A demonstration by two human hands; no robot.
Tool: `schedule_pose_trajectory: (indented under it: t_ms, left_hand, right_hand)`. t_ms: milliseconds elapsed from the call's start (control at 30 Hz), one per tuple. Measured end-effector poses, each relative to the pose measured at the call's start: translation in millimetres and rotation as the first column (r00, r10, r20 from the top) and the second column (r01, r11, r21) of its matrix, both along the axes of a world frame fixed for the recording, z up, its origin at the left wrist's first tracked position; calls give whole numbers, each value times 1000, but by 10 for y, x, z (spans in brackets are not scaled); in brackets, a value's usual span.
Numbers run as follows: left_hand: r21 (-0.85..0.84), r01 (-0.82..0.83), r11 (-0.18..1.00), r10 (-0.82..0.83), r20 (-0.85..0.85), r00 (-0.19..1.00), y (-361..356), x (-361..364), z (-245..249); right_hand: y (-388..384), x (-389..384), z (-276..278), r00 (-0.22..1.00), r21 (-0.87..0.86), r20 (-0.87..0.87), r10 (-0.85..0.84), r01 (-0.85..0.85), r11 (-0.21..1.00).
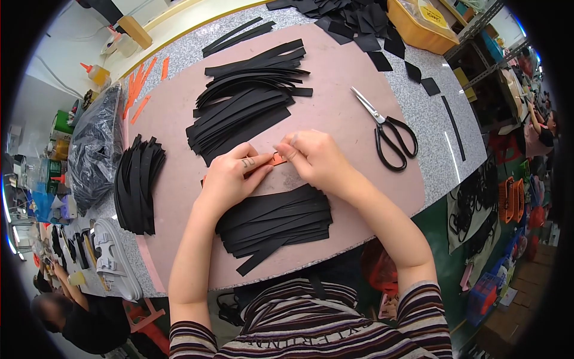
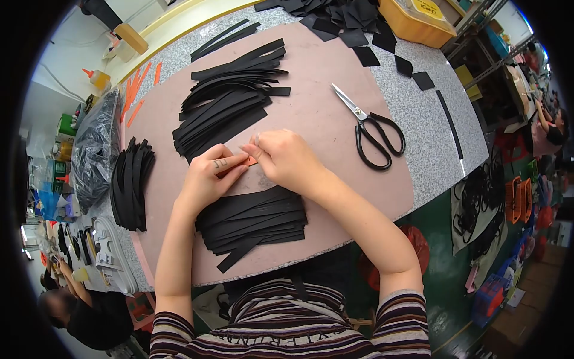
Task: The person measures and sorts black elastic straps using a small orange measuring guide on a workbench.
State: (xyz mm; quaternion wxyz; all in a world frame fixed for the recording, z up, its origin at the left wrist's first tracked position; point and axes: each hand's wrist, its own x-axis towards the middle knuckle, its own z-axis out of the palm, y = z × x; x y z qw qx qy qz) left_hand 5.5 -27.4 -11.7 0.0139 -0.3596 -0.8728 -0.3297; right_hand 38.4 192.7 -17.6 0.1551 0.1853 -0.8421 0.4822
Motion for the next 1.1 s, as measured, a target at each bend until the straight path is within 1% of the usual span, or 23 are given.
schedule_pose_trajectory:
  t_ms: [100,200,300,333,400,433,500,533,600,667,700,800,833,933,967,1000,1067,1100]
  left_hand:
    - [14,21,1000,-21,-6,1000,-4,-18,-32]
    - [7,22,1000,-22,-2,1000,-9,-19,-18]
    - [49,6,999,-6,-3,1000,-23,-9,-21]
    - [72,3,997,-3,-7,1000,-32,-17,-20]
    - [138,-117,984,126,-58,990,-82,-19,12]
    - [170,-173,970,189,-79,979,-117,-18,36]
    - [210,-241,948,259,-66,964,-190,-27,99]
    - [230,-274,934,295,-59,954,-222,-39,123]
    - [239,-272,932,305,-112,946,-271,-50,159]
    - [241,-287,927,328,-149,933,-314,-49,212]
    - [278,-273,921,335,-207,919,-355,-71,196]
    - [299,-281,912,343,-180,922,-430,-62,255]
    - [279,-249,927,311,-206,928,-405,-55,277]
    - [230,-217,949,241,-81,967,-191,35,264]
    - [242,-185,952,217,-111,970,-142,27,210]
    - [251,-197,948,232,-119,965,-105,37,233]
    - [270,-225,936,268,-134,954,-59,55,319]
    - [296,-244,923,296,-145,944,-80,40,346]
  right_hand:
    - [-122,-67,-51,999,-101,-23,32,-34,994]
    - [-92,-80,-40,998,-26,-28,49,-50,998]
    - [24,-19,80,988,5,143,58,-60,998]
    - [46,-15,67,999,64,28,44,-45,997]
    - [78,-17,-1,978,173,-205,32,4,985]
    - [89,-14,-40,971,254,-224,80,-21,967]
    - [109,-5,-101,953,412,-247,177,-62,909]
    - [128,-24,-103,957,418,-223,187,-79,905]
    - [158,-73,-95,962,428,-174,210,-118,896]
    - [186,10,-30,928,532,-260,266,-93,842]
    - [201,71,18,907,581,-300,294,-71,811]
    - [192,501,101,847,731,-341,407,-33,682]
    - [221,590,125,876,763,-275,396,-52,645]
    - [280,545,50,970,500,-97,222,-146,854]
    - [296,502,63,979,468,-79,187,-129,874]
    - [292,443,94,961,538,-221,166,-21,843]
    - [283,323,131,858,618,-488,158,212,757]
    - [285,273,98,790,651,-571,222,270,710]
